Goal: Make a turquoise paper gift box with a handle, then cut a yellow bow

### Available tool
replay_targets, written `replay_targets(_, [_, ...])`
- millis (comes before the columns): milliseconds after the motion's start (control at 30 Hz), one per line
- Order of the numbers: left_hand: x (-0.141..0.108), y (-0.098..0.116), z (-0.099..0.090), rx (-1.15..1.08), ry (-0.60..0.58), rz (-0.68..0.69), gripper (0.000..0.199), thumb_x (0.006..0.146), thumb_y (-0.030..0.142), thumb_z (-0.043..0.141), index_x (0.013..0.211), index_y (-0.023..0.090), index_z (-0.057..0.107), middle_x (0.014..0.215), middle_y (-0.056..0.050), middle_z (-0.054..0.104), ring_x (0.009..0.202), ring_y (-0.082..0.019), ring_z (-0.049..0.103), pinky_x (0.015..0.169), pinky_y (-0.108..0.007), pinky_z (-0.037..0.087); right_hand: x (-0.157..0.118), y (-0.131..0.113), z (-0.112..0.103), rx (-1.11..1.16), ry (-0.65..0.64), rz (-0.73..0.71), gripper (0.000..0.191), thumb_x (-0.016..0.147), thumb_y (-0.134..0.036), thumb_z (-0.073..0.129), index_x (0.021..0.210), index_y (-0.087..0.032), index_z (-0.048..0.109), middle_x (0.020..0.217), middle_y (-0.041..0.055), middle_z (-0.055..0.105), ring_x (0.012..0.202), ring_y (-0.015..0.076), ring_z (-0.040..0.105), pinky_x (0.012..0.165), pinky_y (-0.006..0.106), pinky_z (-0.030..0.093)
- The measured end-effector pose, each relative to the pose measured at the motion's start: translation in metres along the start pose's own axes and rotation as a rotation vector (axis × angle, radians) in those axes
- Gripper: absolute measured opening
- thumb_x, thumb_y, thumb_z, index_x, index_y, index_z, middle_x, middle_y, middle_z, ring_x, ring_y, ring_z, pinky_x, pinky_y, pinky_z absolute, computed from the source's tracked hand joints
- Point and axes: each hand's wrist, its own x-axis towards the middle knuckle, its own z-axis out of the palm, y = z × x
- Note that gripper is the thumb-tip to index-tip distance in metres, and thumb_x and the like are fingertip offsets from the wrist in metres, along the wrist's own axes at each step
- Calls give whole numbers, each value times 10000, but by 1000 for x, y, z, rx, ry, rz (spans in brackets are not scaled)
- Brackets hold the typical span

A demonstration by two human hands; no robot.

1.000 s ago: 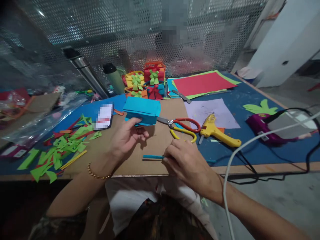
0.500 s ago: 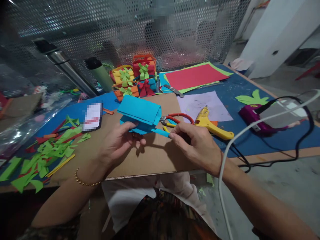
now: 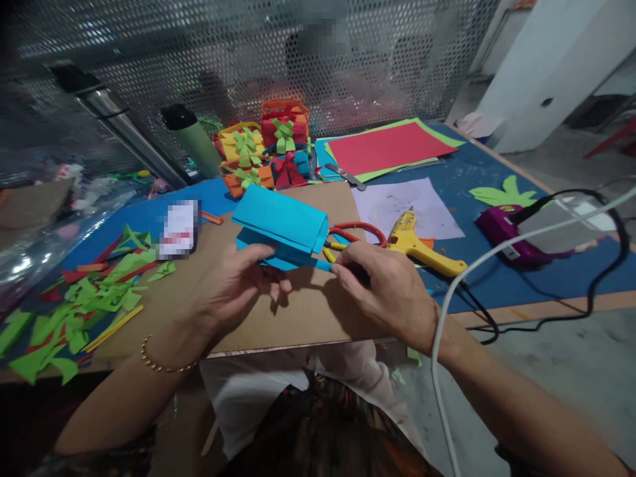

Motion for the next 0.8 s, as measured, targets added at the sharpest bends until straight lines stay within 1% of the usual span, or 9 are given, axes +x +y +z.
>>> replay_targets(133, [0,0,1,0,-3,4,232,722,324,763,812,157,629,624,-48,717,468,-184,684,354,-221,505,-1,-1,1,-29,-2,-2,181,951,-285,584,807,-218,668,678,19,724,533,144,603,535,262,421])
replay_targets(333, [0,3,3,-14,-3,-1,234,696,310,771,797,162,620,625,-40,708,464,-184,677,343,-223,502,-3,-4,6,-83,33,-37,203,964,-272,566,803,-215,675,705,34,744,570,161,654,555,273,448])
replay_targets(500, [0,0,2,-1,-37,2,230,725,328,774,806,150,653,663,-62,728,485,-176,687,362,-211,506,-4,-5,13,-186,99,-57,238,988,-317,560,813,-217,687,692,44,738,580,184,671,552,285,423])
replay_targets(600, [0,-1,0,15,-44,-7,237,739,352,772,796,147,669,659,-70,731,465,-172,678,355,-212,503,-5,-6,16,-218,143,-75,263,1000,-323,561,794,-209,677,658,44,714,567,181,668,538,278,393])
replay_targets(700, [1,-2,-1,23,-47,-13,233,746,350,771,796,138,688,637,-74,726,453,-178,675,351,-216,505,-6,-8,18,-246,155,-71,290,1009,-325,535,788,-204,679,650,48,709,564,179,665,534,275,378])
replay_targets(800, [1,-3,-2,26,-58,-31,227,772,338,764,825,123,712,657,-88,739,463,-178,684,373,-222,527,-6,-10,18,-273,131,-41,324,1007,-345,514,761,-210,675,612,41,695,533,176,643,535,276,370])
